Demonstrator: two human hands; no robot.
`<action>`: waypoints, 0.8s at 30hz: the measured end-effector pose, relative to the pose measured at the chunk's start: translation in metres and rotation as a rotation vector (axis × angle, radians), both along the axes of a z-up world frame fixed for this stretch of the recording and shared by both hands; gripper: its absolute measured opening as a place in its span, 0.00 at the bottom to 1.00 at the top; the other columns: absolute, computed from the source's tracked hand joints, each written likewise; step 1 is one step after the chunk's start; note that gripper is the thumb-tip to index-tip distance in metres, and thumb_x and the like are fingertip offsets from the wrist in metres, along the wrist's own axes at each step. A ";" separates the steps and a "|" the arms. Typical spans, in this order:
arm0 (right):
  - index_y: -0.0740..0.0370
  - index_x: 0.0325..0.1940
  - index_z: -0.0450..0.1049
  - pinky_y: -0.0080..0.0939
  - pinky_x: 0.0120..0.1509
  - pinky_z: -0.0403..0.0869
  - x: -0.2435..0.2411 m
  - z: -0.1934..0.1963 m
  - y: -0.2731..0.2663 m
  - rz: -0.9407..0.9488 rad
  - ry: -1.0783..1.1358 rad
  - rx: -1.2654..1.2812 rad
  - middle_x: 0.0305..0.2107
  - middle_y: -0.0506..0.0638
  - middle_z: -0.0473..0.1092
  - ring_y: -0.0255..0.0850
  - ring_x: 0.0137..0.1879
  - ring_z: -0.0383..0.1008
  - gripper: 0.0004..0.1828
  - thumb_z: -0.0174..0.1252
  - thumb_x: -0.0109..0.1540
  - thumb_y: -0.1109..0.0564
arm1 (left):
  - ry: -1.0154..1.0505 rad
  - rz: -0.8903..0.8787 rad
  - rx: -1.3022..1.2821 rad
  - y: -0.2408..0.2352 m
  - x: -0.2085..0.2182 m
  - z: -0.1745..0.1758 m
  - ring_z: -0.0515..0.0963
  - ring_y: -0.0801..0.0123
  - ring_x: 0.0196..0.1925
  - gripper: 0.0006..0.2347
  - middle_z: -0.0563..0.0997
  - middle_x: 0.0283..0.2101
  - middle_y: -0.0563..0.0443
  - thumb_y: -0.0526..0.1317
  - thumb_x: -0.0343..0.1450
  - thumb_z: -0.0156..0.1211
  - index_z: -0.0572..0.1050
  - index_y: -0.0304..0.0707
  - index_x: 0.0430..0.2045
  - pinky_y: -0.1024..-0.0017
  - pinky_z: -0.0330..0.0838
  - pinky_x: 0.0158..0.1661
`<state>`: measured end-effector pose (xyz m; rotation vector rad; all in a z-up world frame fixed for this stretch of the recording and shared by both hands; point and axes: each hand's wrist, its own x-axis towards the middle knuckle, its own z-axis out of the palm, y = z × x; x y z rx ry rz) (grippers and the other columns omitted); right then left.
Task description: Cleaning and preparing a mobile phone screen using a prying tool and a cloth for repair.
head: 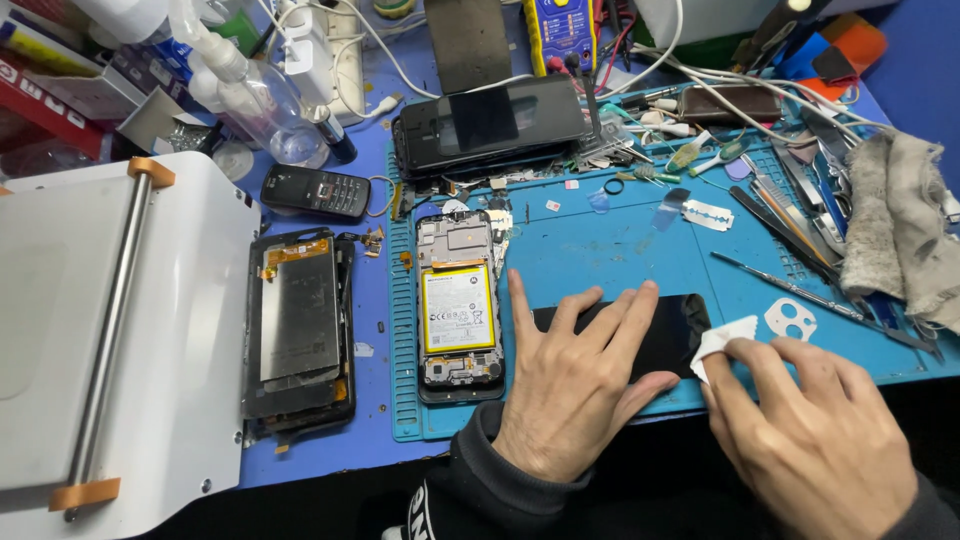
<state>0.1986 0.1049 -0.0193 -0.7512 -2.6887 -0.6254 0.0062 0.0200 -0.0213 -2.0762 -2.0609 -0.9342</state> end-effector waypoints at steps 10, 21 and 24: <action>0.57 0.49 0.79 0.46 0.55 0.71 -0.002 0.018 -0.006 0.005 0.027 -0.100 0.47 0.46 0.73 0.46 0.54 0.72 0.17 0.63 0.57 0.51 | 0.014 -0.006 -0.036 0.003 0.001 0.002 0.75 0.56 0.59 0.31 0.79 0.56 0.54 0.52 0.67 0.69 0.69 0.36 0.63 0.22 0.42 0.68; 0.57 0.49 0.81 0.45 0.54 0.70 -0.006 0.024 -0.005 0.026 -0.008 -0.131 0.46 0.45 0.72 0.45 0.54 0.69 0.17 0.65 0.56 0.53 | 0.037 0.019 -0.049 0.003 0.002 -0.008 0.74 0.55 0.61 0.30 0.79 0.59 0.54 0.52 0.68 0.70 0.71 0.37 0.63 0.23 0.38 0.70; 0.58 0.48 0.81 0.45 0.55 0.71 -0.008 0.025 -0.004 0.031 0.001 -0.098 0.46 0.46 0.72 0.45 0.54 0.69 0.18 0.65 0.56 0.52 | 0.040 0.018 -0.041 0.003 0.002 -0.007 0.74 0.55 0.62 0.30 0.79 0.59 0.54 0.52 0.68 0.70 0.71 0.38 0.63 0.23 0.38 0.70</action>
